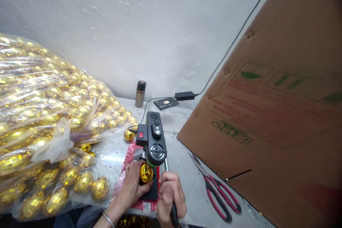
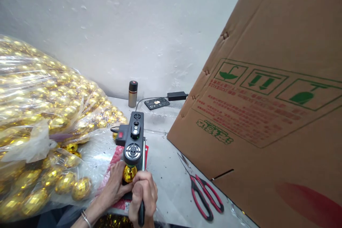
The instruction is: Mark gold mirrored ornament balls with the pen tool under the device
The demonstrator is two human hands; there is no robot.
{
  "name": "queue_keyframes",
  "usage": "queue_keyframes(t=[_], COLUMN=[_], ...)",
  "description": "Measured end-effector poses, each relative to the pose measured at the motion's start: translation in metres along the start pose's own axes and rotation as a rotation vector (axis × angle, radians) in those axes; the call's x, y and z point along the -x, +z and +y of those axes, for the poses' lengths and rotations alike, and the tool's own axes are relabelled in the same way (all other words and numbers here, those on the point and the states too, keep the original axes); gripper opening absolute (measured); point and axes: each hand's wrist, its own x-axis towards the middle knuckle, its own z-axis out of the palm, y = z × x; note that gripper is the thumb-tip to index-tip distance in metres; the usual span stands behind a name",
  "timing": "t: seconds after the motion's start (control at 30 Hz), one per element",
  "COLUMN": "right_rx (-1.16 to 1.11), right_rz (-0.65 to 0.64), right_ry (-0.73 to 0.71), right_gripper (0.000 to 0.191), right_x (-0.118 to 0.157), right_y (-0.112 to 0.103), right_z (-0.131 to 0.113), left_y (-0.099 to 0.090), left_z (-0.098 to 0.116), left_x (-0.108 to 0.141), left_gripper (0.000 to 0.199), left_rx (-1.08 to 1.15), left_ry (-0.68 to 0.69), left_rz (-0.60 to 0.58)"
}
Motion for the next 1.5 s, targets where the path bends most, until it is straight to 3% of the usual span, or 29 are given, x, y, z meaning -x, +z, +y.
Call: queue_keyframes(t=[0.3,0.63,1.03,1.3,1.4,1.5], right_rx=[-0.015,0.032,0.014,0.14,0.141,0.133], right_rz=[0.087,0.112,0.09,0.043,-0.019,-0.02], right_ry=[-0.039,-0.089,-0.051,-0.217,-0.278,-0.168], right_gripper=[0.032,0.034,0.035,0.035,0.036,0.034], right_x=[-0.004,-0.008,0.0,0.014,0.005,-0.019], right_y=[0.008,0.009,0.007,0.008,0.005,0.0], right_z=[-0.002,-0.003,0.008,0.032,0.024,-0.005], left_y=[0.001,0.004,0.01,0.014,0.013,0.012], left_z=[0.002,0.001,-0.004,-0.007,-0.005,-0.002], left_x=[-0.001,-0.001,-0.004,-0.004,-0.006,-0.006], left_gripper=[0.04,0.041,0.053,0.048,0.047,0.051], left_rx=[0.0,0.002,0.032,0.009,0.008,-0.005], left_ry=[-0.011,-0.011,-0.019,0.041,0.045,0.049], left_rz=[-0.033,0.014,-0.002,0.03,0.047,0.053])
